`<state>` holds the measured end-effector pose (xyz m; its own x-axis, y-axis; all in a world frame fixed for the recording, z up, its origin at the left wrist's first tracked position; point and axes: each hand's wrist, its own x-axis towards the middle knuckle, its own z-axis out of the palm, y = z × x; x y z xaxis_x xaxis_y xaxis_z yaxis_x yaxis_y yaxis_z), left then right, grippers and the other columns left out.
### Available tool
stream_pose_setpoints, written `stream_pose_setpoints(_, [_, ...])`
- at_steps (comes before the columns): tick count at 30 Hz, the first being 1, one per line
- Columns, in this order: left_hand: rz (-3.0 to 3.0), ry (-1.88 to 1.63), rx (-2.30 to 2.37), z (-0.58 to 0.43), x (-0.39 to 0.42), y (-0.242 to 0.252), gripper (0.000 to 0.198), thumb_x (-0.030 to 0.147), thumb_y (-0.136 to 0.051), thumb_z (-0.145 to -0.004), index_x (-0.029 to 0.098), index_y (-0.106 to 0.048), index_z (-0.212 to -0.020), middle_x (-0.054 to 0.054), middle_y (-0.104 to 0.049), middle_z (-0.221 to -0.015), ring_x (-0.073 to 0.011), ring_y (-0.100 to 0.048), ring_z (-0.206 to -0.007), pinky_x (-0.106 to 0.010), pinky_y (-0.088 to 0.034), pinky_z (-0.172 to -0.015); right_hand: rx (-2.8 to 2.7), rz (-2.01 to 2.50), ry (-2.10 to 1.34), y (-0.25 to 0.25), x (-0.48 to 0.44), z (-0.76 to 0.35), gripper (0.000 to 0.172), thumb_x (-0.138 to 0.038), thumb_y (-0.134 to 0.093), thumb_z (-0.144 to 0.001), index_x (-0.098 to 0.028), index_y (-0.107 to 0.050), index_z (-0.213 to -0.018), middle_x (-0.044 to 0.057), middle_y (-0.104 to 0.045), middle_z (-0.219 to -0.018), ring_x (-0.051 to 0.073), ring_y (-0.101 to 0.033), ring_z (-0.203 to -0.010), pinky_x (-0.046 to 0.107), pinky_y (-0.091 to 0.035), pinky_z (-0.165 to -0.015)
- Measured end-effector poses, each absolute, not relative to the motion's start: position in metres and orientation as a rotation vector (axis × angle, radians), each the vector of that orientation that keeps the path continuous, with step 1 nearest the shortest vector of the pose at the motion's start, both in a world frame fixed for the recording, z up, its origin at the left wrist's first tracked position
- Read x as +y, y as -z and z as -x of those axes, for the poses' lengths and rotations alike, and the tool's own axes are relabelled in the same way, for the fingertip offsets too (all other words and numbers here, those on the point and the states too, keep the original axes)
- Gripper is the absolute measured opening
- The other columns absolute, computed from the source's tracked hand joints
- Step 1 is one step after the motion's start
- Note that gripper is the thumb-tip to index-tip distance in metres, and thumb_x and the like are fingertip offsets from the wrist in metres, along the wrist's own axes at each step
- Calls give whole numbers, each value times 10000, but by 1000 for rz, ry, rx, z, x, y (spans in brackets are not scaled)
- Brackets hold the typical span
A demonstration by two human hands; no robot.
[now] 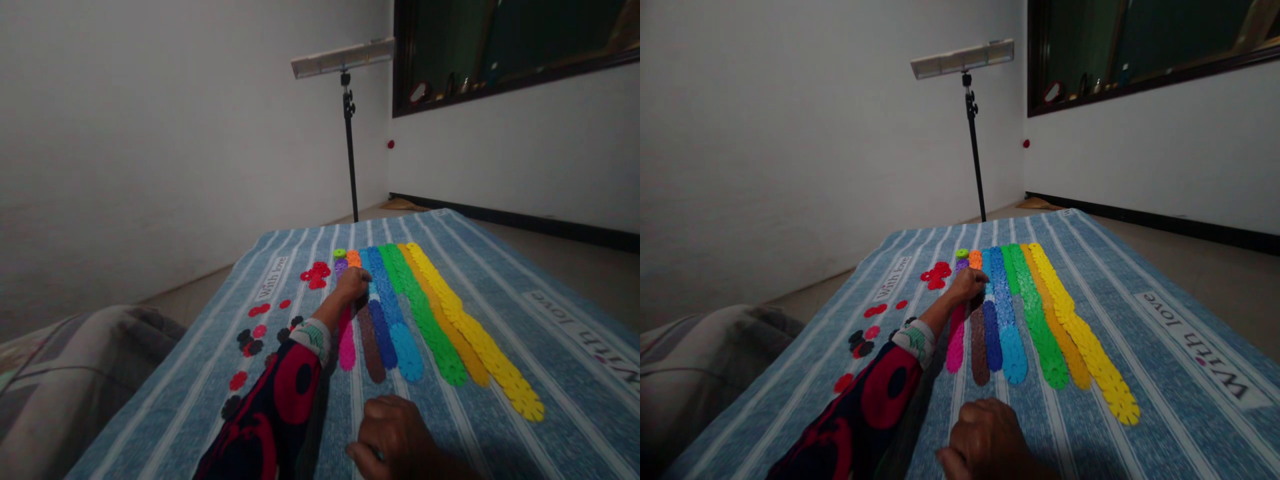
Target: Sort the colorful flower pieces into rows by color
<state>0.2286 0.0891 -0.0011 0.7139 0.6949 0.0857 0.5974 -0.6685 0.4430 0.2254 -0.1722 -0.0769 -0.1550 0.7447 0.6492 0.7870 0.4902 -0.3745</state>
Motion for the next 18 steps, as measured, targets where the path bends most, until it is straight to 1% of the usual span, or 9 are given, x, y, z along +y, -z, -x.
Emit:
stream_pose_setpoints(5, [-2601,-313,1016,-228,87,-2,369,13,-544,-703,161,-788,-937,-75,-774,-962,-203,-698,-943,-281,-502,-918,-1934,1300,65,77,-173,-225,286,-327,-708,-743,-196,-614,-506,-10,-544,-491,113,-466,-476,292,-213,-495])
stream_pose_setpoints(10, [-2578,-347,1060,-228,85,-1,321,23,-569,-680,197,-788,-837,-44,-776,-905,-209,-690,-957,-278,-494,-899,-1940,1295,55,75,-173,-226,268,-301,-710,-722,-195,-602,-500,-14,-552,-492,109,-470,-473,293,-212,-493])
stream_pose_setpoints(12, [-2578,-375,1048,-226,85,-1,327,32,-570,-702,192,-788,-885,-52,-777,-949,-208,-688,-977,-277,-492,-904,-1944,1300,49,75,-173,-226,258,-288,-708,-717,-193,-601,-502,-15,-555,-495,107,-473,-474,294,-211,-496])
stream_pose_setpoints(15, [-2585,-424,1081,-220,86,-6,359,48,-536,-757,151,-769,-1010,-91,-764,-1052,-208,-686,-1007,-282,-498,-906,-1941,1307,40,74,-174,-226,232,-265,-703,-707,-192,-601,-512,-16,-565,-506,107,-487,-483,294,-216,-503])
stream_pose_setpoints(18, [-2549,-496,1130,-206,86,-13,375,54,-504,-777,140,-758,-1039,-87,-761,-1066,-193,-689,-987,-280,-506,-902,-1925,1311,39,75,-175,-226,228,-251,-688,-701,-189,-586,-507,-16,-565,-510,106,-490,-484,296,-221,-510])
